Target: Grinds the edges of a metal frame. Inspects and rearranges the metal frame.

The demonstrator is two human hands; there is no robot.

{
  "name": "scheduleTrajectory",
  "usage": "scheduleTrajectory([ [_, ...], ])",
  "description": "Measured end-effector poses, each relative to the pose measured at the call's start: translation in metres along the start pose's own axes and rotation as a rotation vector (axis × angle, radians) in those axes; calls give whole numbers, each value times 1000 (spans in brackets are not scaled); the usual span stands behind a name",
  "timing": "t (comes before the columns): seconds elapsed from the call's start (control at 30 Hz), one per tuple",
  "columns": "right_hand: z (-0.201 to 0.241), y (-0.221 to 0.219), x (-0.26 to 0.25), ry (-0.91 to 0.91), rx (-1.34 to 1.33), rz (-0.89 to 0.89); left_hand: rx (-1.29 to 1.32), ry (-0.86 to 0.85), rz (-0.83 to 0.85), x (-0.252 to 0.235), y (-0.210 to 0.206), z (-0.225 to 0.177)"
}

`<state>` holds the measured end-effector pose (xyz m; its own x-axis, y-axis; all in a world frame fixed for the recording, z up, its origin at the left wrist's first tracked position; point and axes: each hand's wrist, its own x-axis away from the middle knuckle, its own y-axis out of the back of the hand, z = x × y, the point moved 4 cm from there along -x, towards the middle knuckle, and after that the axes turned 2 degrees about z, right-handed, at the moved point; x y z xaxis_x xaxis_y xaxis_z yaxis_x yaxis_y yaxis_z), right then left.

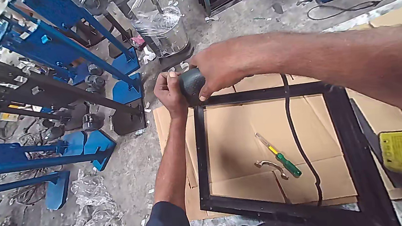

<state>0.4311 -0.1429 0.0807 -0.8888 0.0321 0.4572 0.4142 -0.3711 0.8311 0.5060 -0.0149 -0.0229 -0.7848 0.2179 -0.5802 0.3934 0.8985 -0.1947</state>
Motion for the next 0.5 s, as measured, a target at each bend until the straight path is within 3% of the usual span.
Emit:
scheduleTrajectory([
  [0.5, 6, 22, 24, -46, 106, -57, 28, -56, 9, -13, -10, -16],
])
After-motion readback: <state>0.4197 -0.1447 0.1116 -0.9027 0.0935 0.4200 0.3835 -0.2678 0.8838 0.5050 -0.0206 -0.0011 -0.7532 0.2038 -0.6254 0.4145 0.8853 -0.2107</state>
